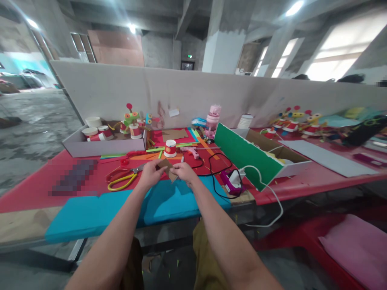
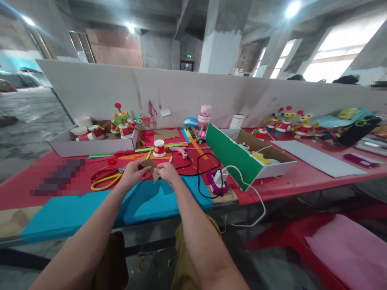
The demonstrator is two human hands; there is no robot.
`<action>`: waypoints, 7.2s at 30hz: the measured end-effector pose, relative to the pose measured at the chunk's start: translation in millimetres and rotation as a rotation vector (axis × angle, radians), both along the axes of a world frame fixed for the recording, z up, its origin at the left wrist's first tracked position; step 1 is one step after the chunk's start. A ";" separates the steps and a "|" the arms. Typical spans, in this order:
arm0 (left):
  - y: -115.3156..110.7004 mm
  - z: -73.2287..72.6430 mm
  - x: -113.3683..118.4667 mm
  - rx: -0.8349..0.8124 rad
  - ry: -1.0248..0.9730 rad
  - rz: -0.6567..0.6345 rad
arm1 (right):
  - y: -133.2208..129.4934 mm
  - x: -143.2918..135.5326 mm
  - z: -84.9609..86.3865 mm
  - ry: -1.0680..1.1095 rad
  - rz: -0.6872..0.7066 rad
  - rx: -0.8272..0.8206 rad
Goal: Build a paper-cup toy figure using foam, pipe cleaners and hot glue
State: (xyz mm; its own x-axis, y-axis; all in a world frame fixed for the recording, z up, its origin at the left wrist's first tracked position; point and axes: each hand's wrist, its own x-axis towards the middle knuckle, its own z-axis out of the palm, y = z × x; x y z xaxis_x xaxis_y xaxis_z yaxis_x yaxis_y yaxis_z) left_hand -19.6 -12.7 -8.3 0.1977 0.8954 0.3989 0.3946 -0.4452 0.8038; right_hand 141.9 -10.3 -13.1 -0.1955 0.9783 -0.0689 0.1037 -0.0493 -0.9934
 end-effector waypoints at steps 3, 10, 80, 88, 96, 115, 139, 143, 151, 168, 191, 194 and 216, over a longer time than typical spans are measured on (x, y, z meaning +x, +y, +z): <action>-12.4 4.2 9.8 0.228 0.198 0.077 | -0.1 -3.7 -1.2 0.001 -0.049 -0.029; -16.2 0.2 18.6 0.255 0.202 0.144 | -0.2 3.0 -1.6 -0.034 -0.073 0.027; -1.3 -0.7 -7.1 -0.169 -0.277 -0.062 | -4.8 2.7 7.5 0.119 0.144 0.115; -9.0 1.0 6.2 -0.498 -0.936 0.048 | -3.5 -0.1 5.8 0.320 0.176 0.195; -20.7 2.4 16.9 -0.568 -0.753 -0.071 | 1.1 -11.9 -1.6 0.079 -0.291 0.217; -26.3 12.5 11.0 -0.505 -0.619 -0.178 | -2.9 -4.3 0.1 0.109 -0.061 0.405; -24.4 13.5 9.8 -0.559 -0.736 -0.160 | -2.4 -9.0 -0.1 -0.021 -0.222 0.461; -23.9 11.9 11.7 -0.507 -0.733 -0.106 | -1.8 -11.1 -1.3 -0.074 -0.210 0.496; -24.0 8.2 20.6 -0.407 -0.737 0.030 | -15.0 -18.0 -1.1 -0.277 -0.201 0.747; -23.5 13.7 6.7 -0.531 -0.685 -0.067 | -2.8 -11.1 -5.5 0.018 -0.216 0.416; -20.5 9.3 6.7 -0.471 -0.678 -0.038 | -8.8 -19.5 -1.0 -0.036 -0.243 0.435; -24.1 14.6 7.9 -0.490 -0.623 -0.061 | -0.5 -13.5 -5.9 0.205 -0.262 0.304; -17.5 3.5 12.9 -0.322 -0.603 0.058 | -19.5 -15.1 5.2 -0.295 -0.174 0.592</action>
State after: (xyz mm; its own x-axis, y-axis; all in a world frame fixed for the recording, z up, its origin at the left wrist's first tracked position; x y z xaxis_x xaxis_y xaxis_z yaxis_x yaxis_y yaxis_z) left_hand -6.6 -30.2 -4.8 -0.0272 0.9902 0.1368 -0.1480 -0.1393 0.9791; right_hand 126.9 -29.8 -7.9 -0.0870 0.8829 0.4615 0.4139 0.4534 -0.7894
